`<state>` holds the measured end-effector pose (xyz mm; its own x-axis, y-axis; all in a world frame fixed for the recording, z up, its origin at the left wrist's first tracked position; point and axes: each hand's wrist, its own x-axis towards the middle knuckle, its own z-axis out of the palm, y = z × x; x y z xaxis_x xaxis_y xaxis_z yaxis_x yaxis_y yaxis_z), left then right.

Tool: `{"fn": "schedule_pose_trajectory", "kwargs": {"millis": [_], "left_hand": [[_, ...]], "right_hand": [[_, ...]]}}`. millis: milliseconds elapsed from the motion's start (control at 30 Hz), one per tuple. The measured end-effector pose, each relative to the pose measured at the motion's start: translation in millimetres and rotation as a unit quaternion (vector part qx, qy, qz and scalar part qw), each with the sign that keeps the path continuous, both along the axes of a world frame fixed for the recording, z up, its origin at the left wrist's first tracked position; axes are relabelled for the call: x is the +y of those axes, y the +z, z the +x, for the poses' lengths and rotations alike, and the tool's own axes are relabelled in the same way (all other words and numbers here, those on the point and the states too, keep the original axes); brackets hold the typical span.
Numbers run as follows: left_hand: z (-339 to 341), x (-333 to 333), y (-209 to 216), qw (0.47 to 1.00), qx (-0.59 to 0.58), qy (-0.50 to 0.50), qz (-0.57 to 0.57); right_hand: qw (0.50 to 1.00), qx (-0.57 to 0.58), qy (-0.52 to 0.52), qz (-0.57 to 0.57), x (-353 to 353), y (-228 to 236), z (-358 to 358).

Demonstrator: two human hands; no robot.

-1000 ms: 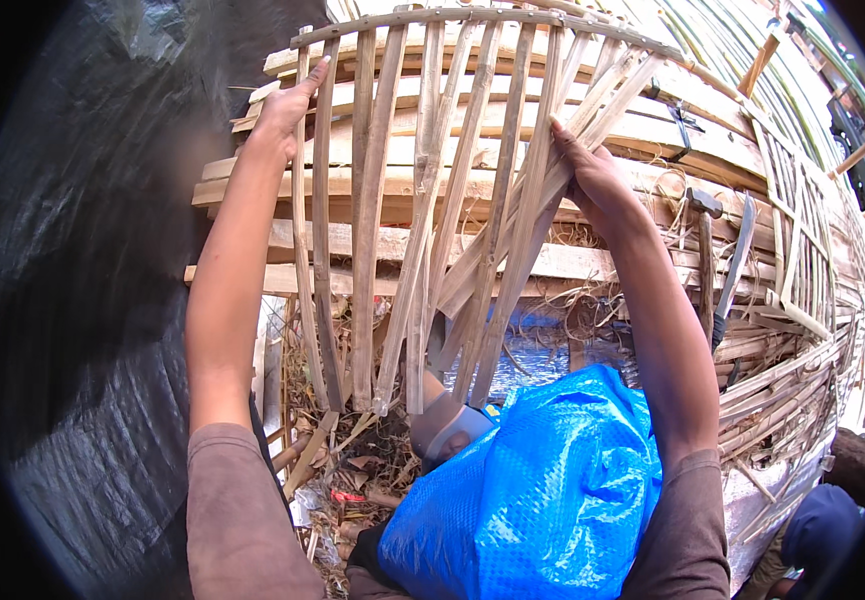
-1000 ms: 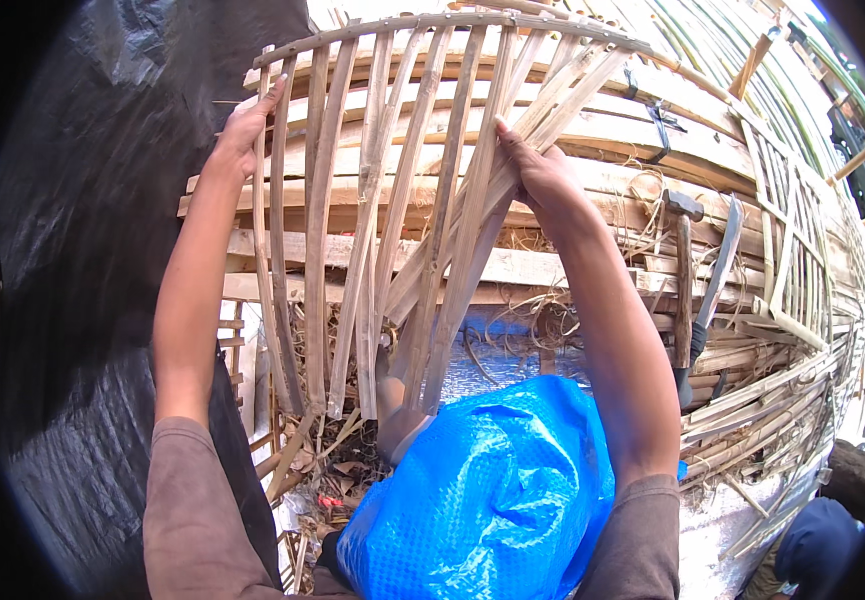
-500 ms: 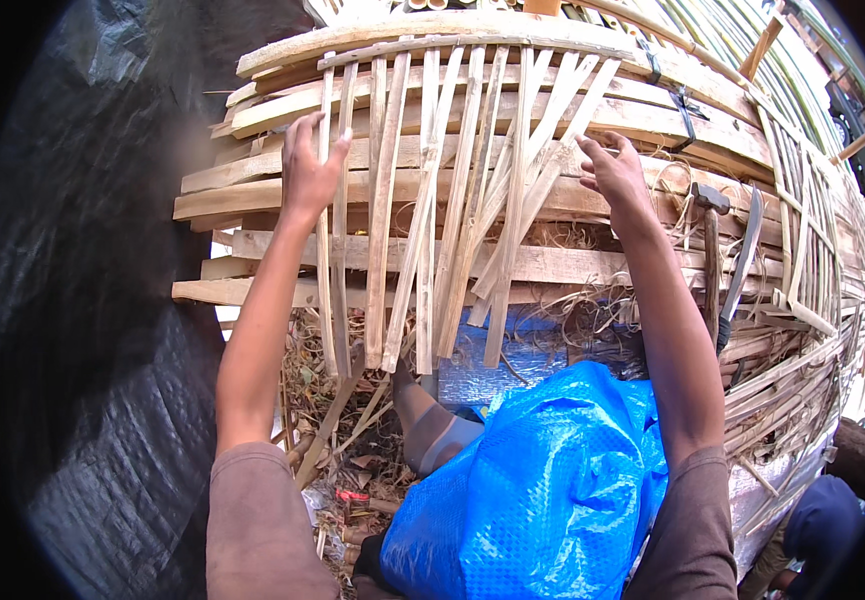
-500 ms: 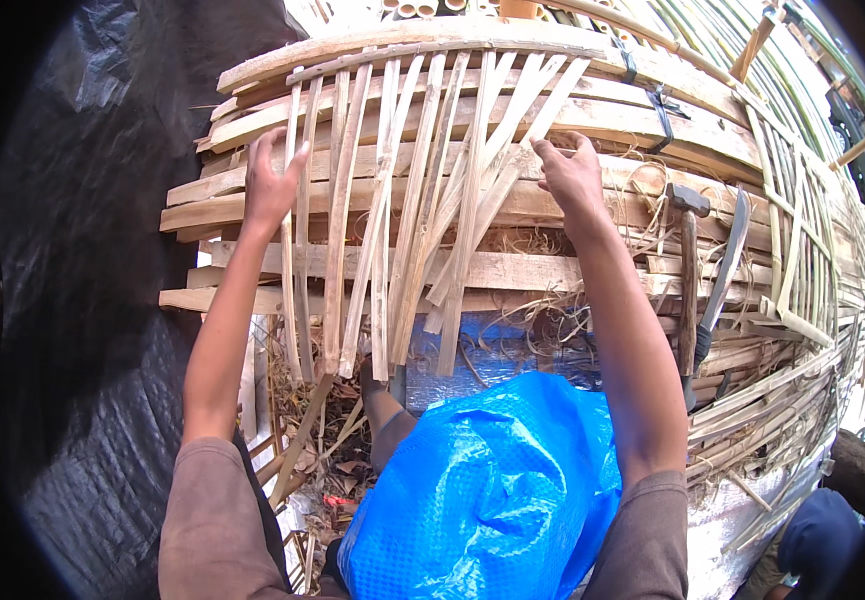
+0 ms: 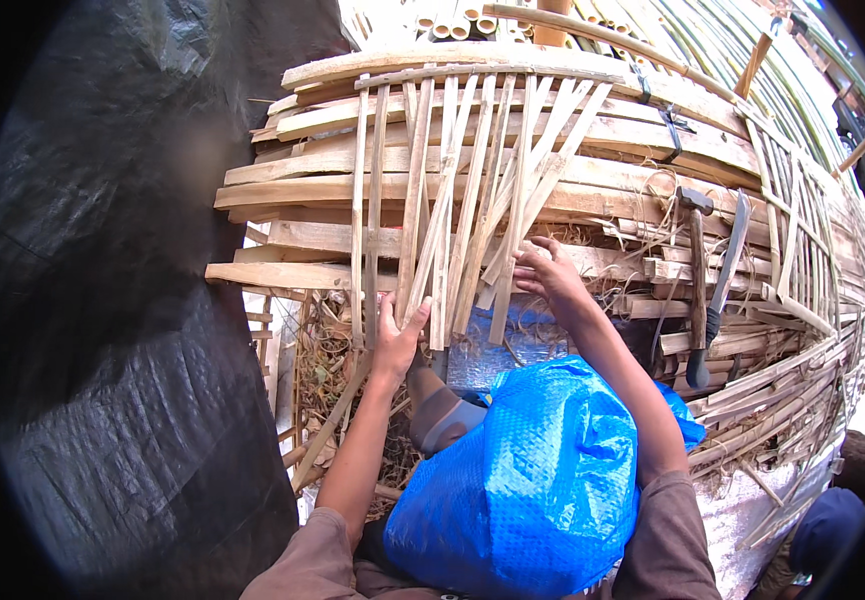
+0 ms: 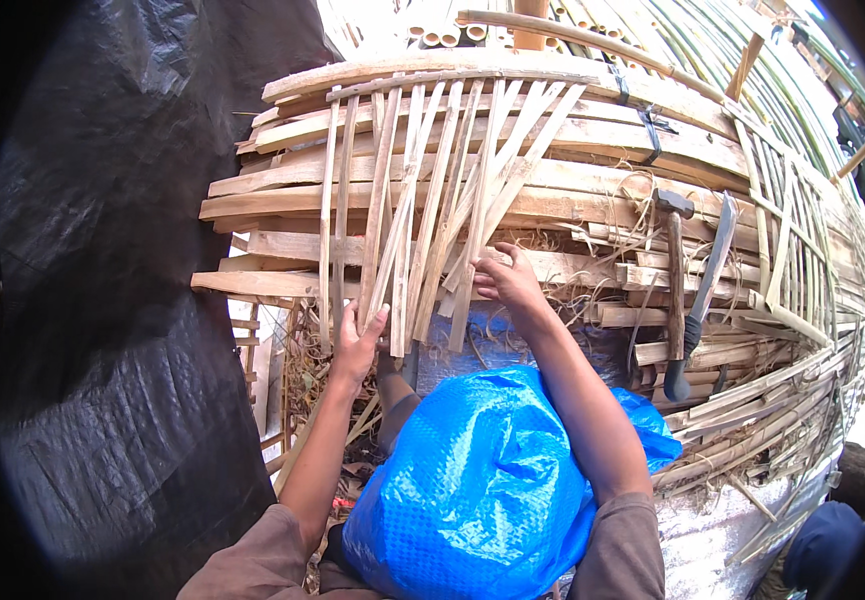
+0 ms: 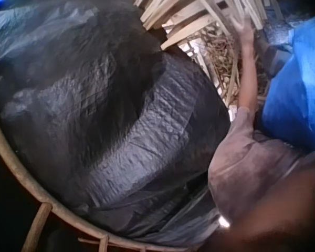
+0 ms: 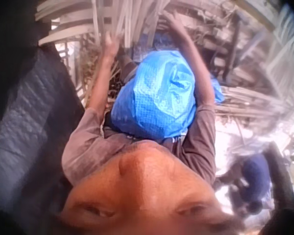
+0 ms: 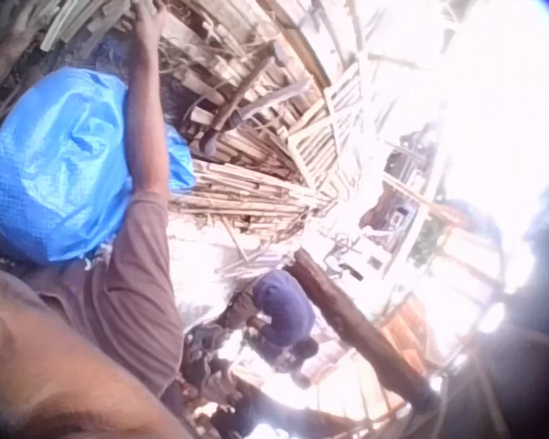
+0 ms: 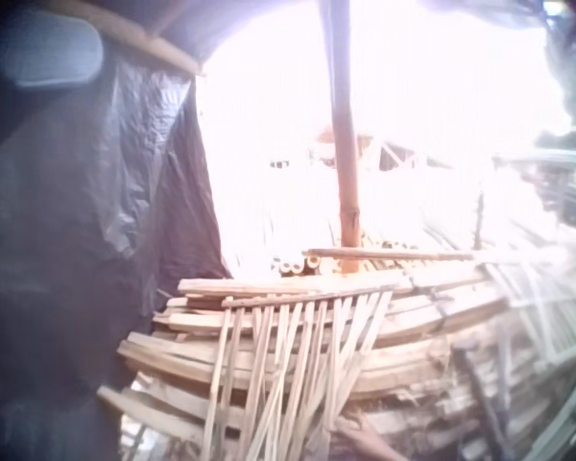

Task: The person aligns wooden strips over a frame and hammers nails into them to secure the structure.

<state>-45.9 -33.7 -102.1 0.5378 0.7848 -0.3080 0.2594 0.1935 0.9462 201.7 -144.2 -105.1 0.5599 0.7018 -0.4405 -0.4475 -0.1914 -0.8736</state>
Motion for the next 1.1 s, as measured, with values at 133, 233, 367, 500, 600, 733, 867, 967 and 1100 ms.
{"fn": "schedule_pose_trajectory", "kwargs": {"millis": [133,233,367,500,600,733,867,967,1100], "left_hand": [[-20,37,-63,0.995,-0.038,-0.061,-0.072],[-23,45,-65,0.923,-0.195,-0.087,-0.319],[-26,31,-75,0.860,-0.276,-0.118,-0.412],[-10,22,-44,0.902,-0.169,-0.118,-0.378],[-5,29,-41,0.929,-0.097,-0.144,-0.327],[-15,44,-73,0.895,-0.158,-0.097,-0.406],[4,16,-13,0.915,-0.092,-0.003,-0.393],[-1,26,-24,0.938,-0.088,-0.035,-0.334],[-11,32,-21,0.965,-0.078,-0.049,-0.245]], "right_hand": [[0.997,-0.037,0.046,-0.043,-32,16,-1],[0.993,-0.056,0.078,-0.075,-68,21,6],[0.988,-0.108,0.096,-0.047,-124,57,-4],[0.978,-0.199,-0.051,-0.026,-207,83,-12],[0.956,-0.250,-0.149,-0.040,-275,84,-27],[0.910,-0.278,-0.300,-0.070,-360,60,-66],[0.851,-0.255,-0.421,-0.182,-417,20,-123],[0.832,-0.284,-0.354,-0.319,-440,-14,-158],[0.832,-0.299,-0.254,-0.393,-446,-34,-188]]}}
